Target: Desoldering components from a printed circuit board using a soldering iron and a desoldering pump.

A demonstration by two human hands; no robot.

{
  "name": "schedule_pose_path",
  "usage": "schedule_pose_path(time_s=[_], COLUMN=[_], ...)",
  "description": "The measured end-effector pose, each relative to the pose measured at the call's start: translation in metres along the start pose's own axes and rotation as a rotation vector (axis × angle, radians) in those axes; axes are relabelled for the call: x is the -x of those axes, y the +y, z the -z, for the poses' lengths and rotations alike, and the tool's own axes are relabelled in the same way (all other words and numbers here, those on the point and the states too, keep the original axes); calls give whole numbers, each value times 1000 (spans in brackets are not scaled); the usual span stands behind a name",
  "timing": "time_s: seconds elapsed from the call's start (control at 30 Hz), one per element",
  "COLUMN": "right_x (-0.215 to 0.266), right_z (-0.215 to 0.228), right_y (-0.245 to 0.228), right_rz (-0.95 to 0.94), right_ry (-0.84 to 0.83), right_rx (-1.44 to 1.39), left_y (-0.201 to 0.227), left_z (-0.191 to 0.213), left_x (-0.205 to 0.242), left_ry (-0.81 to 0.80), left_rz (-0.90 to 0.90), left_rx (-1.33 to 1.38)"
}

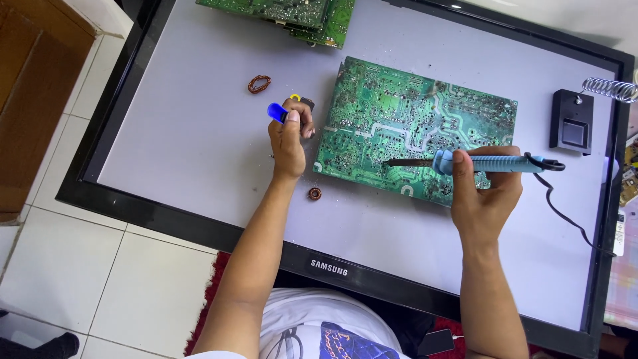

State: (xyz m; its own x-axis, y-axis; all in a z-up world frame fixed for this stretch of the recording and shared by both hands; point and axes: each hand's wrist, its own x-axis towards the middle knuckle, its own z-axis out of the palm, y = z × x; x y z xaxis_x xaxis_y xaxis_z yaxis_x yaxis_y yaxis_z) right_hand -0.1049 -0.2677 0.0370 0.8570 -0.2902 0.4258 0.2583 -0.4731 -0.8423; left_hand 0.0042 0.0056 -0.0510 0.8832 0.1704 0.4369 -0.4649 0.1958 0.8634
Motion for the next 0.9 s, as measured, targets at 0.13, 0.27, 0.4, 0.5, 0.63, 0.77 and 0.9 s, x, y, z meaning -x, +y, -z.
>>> schedule_pose_path(time_s=[0.13, 0.27, 0.4, 0.5, 0.63, 0.77, 0.9], right_x=[6, 8, 14, 13, 3, 2, 11], right_z=[-7, -15, -24, -26, -20, -15, -11], right_y=[-1, 9, 21, 30, 41, 44, 30], right_rz=[67, 77, 99, 111, 72, 46, 206], right_ry=[36, 127, 231, 275, 278, 218, 100], right_rx=[26, 3, -48, -75, -11, -68, 84], left_y=[9, 10, 6, 6, 7, 7, 0], left_z=[-6, -6, -4, -4, -5, -2, 3], left_x=[2, 2, 2, 4, 3, 4, 4], left_ry=[-14, -6, 9, 13, 3, 4, 25], left_rz=[3, 6, -1, 1, -19, -6, 3], left_rx=[-37, -30, -9, -4, -11, -10, 22])
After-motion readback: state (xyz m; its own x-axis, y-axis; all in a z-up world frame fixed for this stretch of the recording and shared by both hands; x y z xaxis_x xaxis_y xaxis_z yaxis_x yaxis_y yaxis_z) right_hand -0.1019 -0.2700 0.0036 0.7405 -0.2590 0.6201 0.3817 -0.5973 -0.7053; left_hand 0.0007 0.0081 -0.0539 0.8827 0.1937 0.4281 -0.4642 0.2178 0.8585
